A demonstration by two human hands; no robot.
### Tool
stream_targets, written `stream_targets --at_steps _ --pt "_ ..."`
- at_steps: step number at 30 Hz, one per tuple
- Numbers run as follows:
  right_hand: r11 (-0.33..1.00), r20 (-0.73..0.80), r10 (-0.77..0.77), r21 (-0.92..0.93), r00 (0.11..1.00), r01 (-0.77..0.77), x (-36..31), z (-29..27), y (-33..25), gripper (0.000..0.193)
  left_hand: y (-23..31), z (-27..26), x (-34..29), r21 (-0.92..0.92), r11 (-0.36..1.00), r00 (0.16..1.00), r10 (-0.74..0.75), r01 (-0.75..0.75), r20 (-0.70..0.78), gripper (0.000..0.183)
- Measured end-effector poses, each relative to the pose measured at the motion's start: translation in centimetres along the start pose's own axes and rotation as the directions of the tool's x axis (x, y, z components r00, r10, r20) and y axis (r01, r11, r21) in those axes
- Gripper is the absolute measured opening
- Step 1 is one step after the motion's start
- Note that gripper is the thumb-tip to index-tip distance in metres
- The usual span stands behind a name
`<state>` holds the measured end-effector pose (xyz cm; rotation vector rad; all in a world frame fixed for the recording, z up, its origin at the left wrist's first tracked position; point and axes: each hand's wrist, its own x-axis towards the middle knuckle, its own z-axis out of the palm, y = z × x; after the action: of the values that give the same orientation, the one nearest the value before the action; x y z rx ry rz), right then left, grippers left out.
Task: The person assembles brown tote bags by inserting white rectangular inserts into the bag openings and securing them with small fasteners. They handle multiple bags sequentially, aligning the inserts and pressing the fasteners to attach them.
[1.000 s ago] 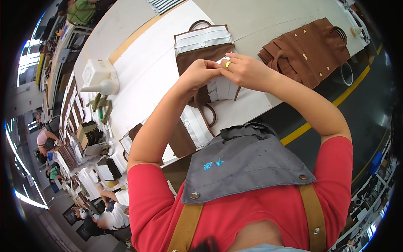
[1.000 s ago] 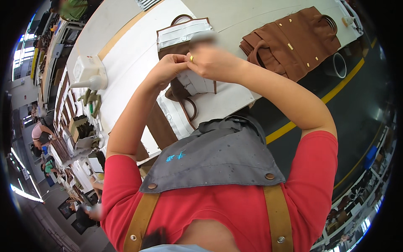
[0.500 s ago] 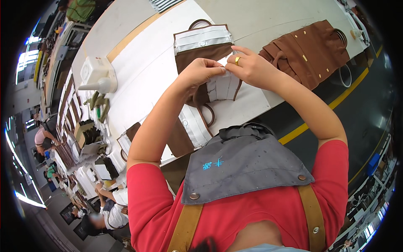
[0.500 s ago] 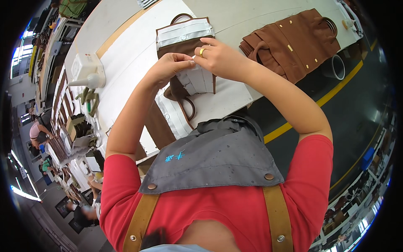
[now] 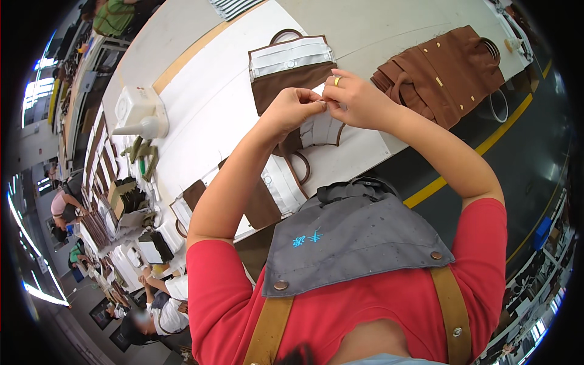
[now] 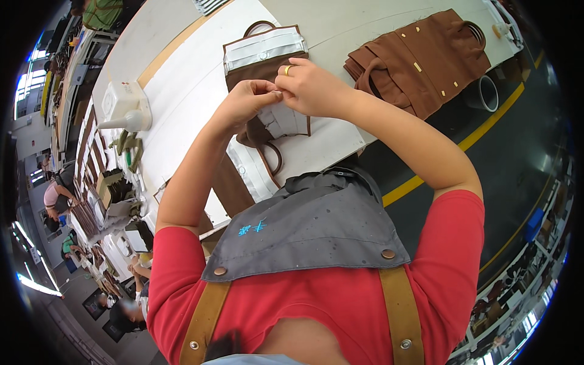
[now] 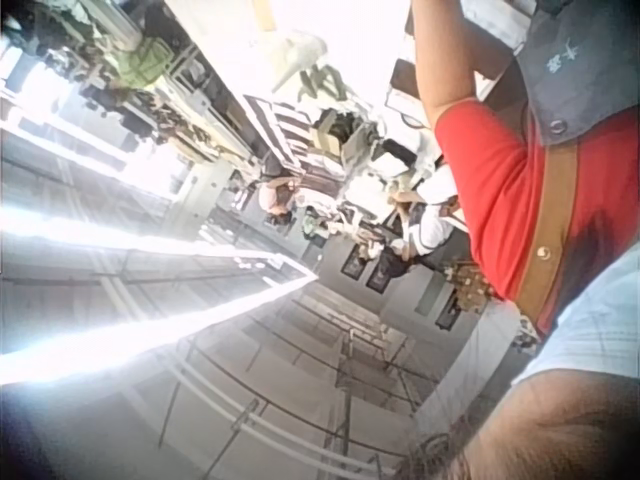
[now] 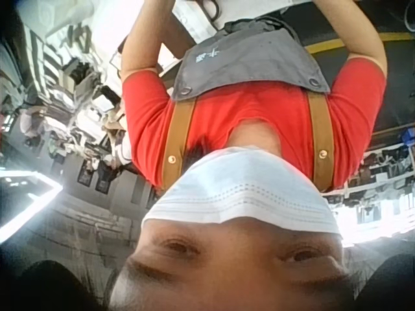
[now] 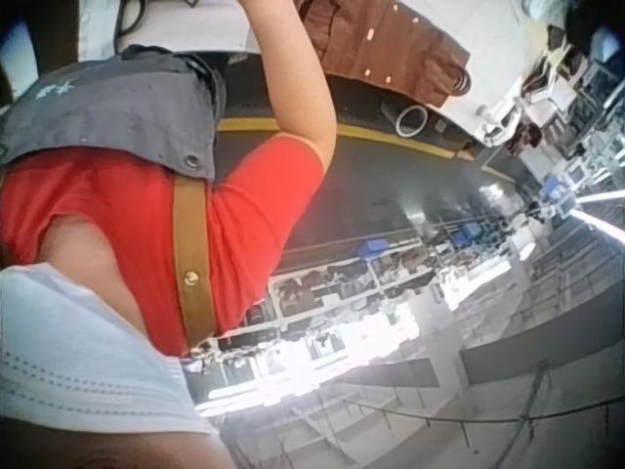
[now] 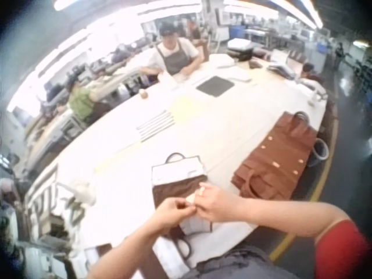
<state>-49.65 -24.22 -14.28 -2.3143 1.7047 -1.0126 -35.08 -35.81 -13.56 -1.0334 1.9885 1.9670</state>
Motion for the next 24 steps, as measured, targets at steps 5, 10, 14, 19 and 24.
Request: stream_targets --at_steps 5,10,14,19,24 --pt "0.843 0.095 0.364 0.39 0.927 -0.371 -0.1 -0.1 -0.2 0.007 0.7 0.0 -0.6 0.054 0.998 1.0 0.019 -0.018 -0.012 0.018" --pt "0.679 0.171 0.538 0.493 0.826 -0.544 -0.3 -0.6 0.5 0.009 0.6 0.2 -0.9 0.057 0.998 1.0 -0.002 0.002 -0.003 0.019" --pt "0.955 -0.059 0.204 0.231 0.977 -0.185 -0.5 -0.9 -0.2 0.011 0.8 -0.3 -0.9 0.025 1.0 1.0 -0.004 0.004 0.007 0.02" --pt "0.984 -0.111 -0.081 -0.169 0.99 0.061 -1.3 0.1 -0.1 0.01 1.0 -0.2 -0.8 -0.019 1.0 1.0 -0.019 0.019 0.011 0.02" --pt "0.979 -0.092 -0.068 -0.196 0.993 0.049 -1.1 0.3 -0.3 0.01 0.8 0.1 -0.7 0.023 1.0 1.0 0.005 -0.005 -0.004 0.017"
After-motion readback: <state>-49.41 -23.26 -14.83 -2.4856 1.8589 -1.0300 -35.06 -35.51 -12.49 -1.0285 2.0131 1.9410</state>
